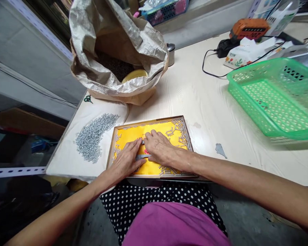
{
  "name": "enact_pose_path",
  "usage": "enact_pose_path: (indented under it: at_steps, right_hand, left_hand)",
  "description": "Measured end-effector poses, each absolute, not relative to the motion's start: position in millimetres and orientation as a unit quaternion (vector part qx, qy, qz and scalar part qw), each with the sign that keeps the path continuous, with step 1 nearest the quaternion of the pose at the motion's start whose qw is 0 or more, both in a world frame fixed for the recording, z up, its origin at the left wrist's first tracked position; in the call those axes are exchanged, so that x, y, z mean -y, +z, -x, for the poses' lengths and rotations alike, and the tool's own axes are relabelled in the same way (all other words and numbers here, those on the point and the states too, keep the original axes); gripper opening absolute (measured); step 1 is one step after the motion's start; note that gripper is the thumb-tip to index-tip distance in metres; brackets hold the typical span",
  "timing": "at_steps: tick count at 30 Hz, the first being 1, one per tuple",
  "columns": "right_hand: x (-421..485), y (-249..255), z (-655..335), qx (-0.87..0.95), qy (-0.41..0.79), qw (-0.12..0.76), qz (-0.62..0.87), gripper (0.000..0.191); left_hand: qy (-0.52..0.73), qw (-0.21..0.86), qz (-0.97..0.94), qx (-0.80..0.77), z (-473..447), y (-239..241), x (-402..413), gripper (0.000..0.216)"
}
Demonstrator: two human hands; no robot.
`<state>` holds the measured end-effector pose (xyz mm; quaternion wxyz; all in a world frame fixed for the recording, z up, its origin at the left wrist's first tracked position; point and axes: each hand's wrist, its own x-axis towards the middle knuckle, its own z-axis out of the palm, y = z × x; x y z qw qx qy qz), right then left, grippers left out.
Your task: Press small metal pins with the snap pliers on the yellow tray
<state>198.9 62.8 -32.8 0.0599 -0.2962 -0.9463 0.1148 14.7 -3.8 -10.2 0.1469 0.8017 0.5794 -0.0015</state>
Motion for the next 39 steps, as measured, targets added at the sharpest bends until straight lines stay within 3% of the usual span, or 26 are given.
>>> enact_pose_path:
  at_steps: [4, 10, 16, 21, 25, 29, 35, 39]
  right_hand:
    - [-61, -31, -201, 0.942, 0.099, 0.054, 0.316, 0.055]
    - [-52, -40, -198, 0.941, 0.09, 0.031, 0.324, 0.013]
    - [-46, -62, -198, 0.947, 0.102, 0.056, 0.299, 0.016]
    - [-51, -50, -199, 0.945, 0.093, 0.047, 0.31, 0.007]
    - [-70, -33, -209, 0.944, 0.117, 0.056, 0.302, 0.042]
    - [-85, -37, -213, 0.944, 0.117, 0.06, 0.303, 0.023]
    - [-93, -57, -204, 0.949, 0.039, 0.081, 0.303, 0.019]
    - [-99, -61, -204, 0.946, 0.044, 0.098, 0.306, 0.021]
  left_hand:
    - [-0.052, 0.133, -0.806, -0.574, -19, -10, -11, 0.064]
    - [-0.081, 0.117, -0.806, -0.574, -26, -8, -6, 0.039]
    - [-0.088, 0.111, -0.815, -0.562, -26, -16, -6, 0.021]
    - [-0.053, 0.101, -0.817, -0.565, -20, -20, -8, 0.027]
    - [0.045, 0.036, -0.832, -0.551, -16, -22, 9, 0.047]
    - [0.087, -0.023, -0.864, -0.495, -29, -28, 35, 0.029]
    - [0.089, 0.07, -0.855, -0.506, -55, -34, 45, 0.022]
    - [0.167, 0.113, -0.836, -0.511, -51, -26, 50, 0.021]
